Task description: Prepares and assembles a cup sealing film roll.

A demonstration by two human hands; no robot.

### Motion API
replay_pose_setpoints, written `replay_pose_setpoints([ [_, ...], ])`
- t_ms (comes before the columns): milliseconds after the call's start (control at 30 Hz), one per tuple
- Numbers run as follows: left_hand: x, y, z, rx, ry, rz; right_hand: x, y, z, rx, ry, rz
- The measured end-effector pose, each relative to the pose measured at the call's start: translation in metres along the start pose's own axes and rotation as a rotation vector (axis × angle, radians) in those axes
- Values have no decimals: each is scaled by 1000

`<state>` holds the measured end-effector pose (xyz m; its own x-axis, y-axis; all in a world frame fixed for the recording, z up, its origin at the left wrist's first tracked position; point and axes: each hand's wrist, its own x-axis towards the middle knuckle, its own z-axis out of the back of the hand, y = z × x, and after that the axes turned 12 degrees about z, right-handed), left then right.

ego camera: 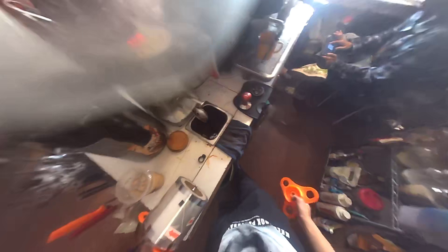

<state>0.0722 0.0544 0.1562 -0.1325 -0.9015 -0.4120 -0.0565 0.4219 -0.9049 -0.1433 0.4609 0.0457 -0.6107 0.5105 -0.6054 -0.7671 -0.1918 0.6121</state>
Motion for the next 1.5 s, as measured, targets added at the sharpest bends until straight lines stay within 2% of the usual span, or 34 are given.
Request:
replay_pose_setpoints([
  [67,6,6,1,89,35,-17,-7,35,0,140,-39,263],
  [100,2,6,-4,132,-10,-25,-11,50,1,220,-11,408],
  [167,-8,-2,-15,177,-62,-30,-32,85,1,360,105,624],
  [233,-9,-8,-23,171,-83,9,-61,122,-2,391,229,789],
  [367,-8,-10,-26,98,-105,83,-126,168,-36,325,584,1069],
  [467,-13,-14,-22,82,-104,122,-158,175,-87,213,925,1231],
  [533,-17,-18,-18,113,-61,138,-169,174,-119,39,1070,1313],
  [667,-32,-33,-18,224,-62,196,-190,165,-149,-166,1222,1224],
  [767,-29,-33,-23,178,-94,240,-197,167,-153,-230,1270,1142],
  [900,-22,-23,-26,223,-88,98,-201,173,-162,-362,1280,1053],
  [1000,-23,-29,-32,255,-138,112,-209,176,-165,-451,1361,975],
  [1167,-22,-23,-25,186,-151,122,-212,171,-166,-360,1471,821],
  [1233,-23,-16,-19,110,-110,93,-215,168,-165,-361,1470,801],
  [1367,-22,-12,-7,146,-29,29,-216,168,-169,-217,1439,744],
  [1500,-17,-5,3,79,-17,66,-214,178,-168,-295,1459,862],
])
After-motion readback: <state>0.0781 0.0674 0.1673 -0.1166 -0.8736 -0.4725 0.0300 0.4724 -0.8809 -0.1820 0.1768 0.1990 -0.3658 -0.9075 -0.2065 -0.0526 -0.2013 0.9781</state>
